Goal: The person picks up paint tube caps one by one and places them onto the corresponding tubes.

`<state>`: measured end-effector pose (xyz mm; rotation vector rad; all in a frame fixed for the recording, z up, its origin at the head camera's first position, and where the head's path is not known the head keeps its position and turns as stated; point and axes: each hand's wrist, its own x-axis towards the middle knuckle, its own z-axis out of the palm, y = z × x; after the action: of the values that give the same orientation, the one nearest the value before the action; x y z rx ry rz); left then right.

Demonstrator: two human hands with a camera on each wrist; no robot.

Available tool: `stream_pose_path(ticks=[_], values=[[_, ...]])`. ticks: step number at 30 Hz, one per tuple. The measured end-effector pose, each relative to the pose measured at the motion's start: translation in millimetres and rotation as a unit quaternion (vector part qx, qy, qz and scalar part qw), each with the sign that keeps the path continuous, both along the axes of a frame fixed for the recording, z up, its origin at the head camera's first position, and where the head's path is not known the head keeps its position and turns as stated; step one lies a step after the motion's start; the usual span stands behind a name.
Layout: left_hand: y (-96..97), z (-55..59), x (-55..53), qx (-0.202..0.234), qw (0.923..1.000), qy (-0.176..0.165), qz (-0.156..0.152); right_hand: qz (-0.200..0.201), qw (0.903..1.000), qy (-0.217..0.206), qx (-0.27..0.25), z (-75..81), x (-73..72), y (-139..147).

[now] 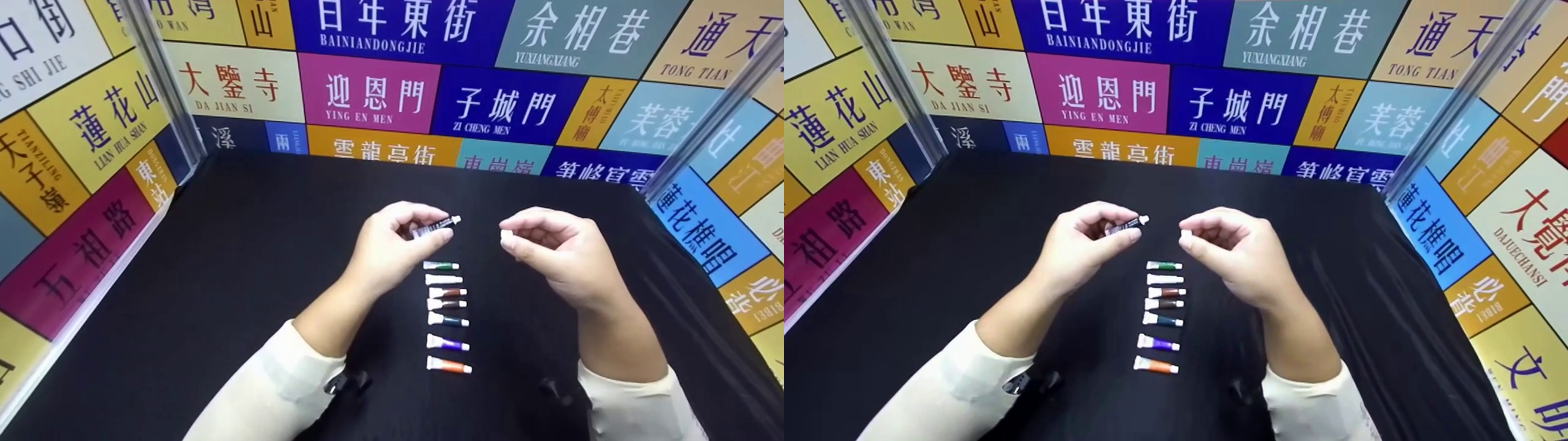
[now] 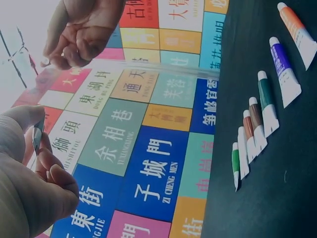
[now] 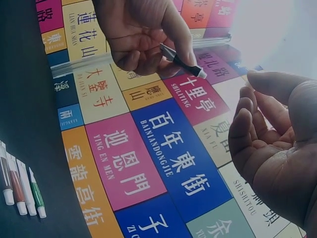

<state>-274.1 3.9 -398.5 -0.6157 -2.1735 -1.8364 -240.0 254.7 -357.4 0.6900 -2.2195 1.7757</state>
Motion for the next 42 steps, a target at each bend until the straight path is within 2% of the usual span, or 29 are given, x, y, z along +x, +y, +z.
stream_pose_path(ticks=[11,17,26,35,42], values=[[2.9,-6.1,3.6,-0.005,0.9995,0.027,-0.013,-0.028,0.9996,0.009,0.002,-9.3,-6.9,-4],[4.8,-5.7,6.8,-0.002,0.9991,0.034,-0.025,-0.044,0.9985,0.003,0.032,-9.9,-6.8,-7],[7.3,-9.5,6.4,-0.012,0.998,0.058,-0.021,-0.016,0.9984,0.011,0.053,-17.6,-10.0,-11],[7.6,-11.2,7.0,-0.031,0.9969,0.07,-0.016,-0.018,0.9961,0.01,0.086,-18.2,-8.1,-17],[7.9,-12.3,5.4,-0.048,0.9952,0.084,-0.013,-0.002,0.9965,0.014,0.083,-21.5,-10.7,-17]])
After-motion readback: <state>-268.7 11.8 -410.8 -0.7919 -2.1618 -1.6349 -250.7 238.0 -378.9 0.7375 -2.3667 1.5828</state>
